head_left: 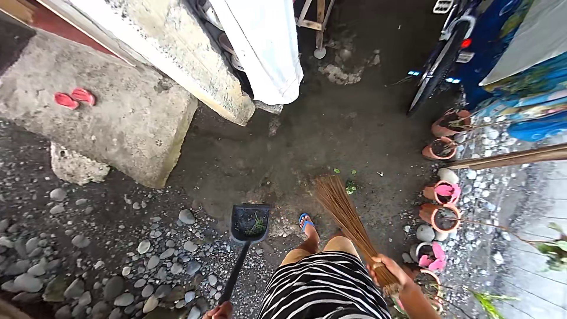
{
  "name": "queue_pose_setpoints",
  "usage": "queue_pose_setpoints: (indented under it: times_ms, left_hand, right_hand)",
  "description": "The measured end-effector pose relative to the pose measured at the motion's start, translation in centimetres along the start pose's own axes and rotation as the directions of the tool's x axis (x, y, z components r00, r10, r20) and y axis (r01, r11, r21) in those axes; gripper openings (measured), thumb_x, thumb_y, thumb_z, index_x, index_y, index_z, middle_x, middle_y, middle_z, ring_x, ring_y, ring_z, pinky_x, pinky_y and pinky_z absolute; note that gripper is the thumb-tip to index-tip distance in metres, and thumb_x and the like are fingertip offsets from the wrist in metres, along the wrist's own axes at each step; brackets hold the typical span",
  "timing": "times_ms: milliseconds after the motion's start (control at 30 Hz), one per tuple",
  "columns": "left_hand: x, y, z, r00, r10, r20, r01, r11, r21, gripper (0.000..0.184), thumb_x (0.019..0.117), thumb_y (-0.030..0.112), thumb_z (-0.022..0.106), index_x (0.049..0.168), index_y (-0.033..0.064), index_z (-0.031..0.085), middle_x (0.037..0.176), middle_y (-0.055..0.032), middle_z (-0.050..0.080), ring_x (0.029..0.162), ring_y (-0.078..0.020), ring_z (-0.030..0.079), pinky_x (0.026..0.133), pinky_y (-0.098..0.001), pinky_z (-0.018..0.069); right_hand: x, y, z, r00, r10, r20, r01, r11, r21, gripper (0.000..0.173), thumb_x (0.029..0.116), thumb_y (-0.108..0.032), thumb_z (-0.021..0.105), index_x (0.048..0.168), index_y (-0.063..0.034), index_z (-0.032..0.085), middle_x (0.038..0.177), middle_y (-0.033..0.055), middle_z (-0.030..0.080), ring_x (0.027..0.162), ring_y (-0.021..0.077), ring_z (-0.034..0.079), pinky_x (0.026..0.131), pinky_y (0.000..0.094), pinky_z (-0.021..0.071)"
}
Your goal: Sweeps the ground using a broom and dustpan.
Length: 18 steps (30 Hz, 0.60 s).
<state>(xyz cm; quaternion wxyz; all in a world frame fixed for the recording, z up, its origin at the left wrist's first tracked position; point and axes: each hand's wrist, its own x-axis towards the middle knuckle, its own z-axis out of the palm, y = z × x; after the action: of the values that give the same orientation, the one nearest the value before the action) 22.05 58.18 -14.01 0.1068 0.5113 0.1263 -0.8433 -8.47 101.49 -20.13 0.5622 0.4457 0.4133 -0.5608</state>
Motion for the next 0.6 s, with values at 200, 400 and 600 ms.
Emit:
queue_pose_setpoints:
  times_ms: [200, 400, 600]
  left_hand:
    - [6.6, -0.6, 1.3, 0.989, -0.093, -0.117, 0.11, 0.981, 0.157, 0.034, 0.096, 0.016, 0.035, 0.076, 0.0032, 0.059, 0.068, -0.0031, 0.062, 0.049, -0.0048, 0.06, 0.042, -0.0125, 0.0493]
    - [11.9, -5.9, 6.2, 0.962, -0.025, -0.273, 0.158, 0.864, 0.478, 0.038, 0.1001, 0.009, 0.027, 0.073, 0.0074, 0.054, 0.062, 0.0, 0.058, 0.043, -0.0003, 0.053, 0.038, -0.0089, 0.0421]
    - [18.1, -11.9, 9.0, 0.924, 0.004, -0.381, 0.244, 0.762, 0.6, 0.02, 0.1007, 0.006, 0.036, 0.086, 0.0073, 0.05, 0.063, -0.0008, 0.054, 0.042, -0.0015, 0.049, 0.038, -0.011, 0.0404]
  right_hand:
    - [-1.6, -0.1, 4.6, 0.957, -0.1, 0.271, 0.076, 0.992, 0.097, 0.036, 0.1023, -0.027, 0.027, 0.099, -0.0081, 0.058, 0.077, 0.0053, 0.068, 0.056, 0.0106, 0.064, 0.051, 0.0231, 0.0543]
    - [8.7, -9.2, 8.1, 0.978, -0.141, 0.154, 0.107, 0.972, 0.209, 0.03, 0.1088, -0.028, 0.033, 0.102, -0.005, 0.052, 0.071, 0.0072, 0.061, 0.052, 0.0132, 0.06, 0.047, 0.0246, 0.0528]
    - [6.2, -6.9, -4.1, 0.979, -0.193, 0.067, 0.164, 0.938, 0.306, 0.035, 0.1079, -0.032, 0.031, 0.1, -0.0071, 0.055, 0.07, 0.0058, 0.062, 0.054, 0.0128, 0.063, 0.048, 0.0253, 0.0548]
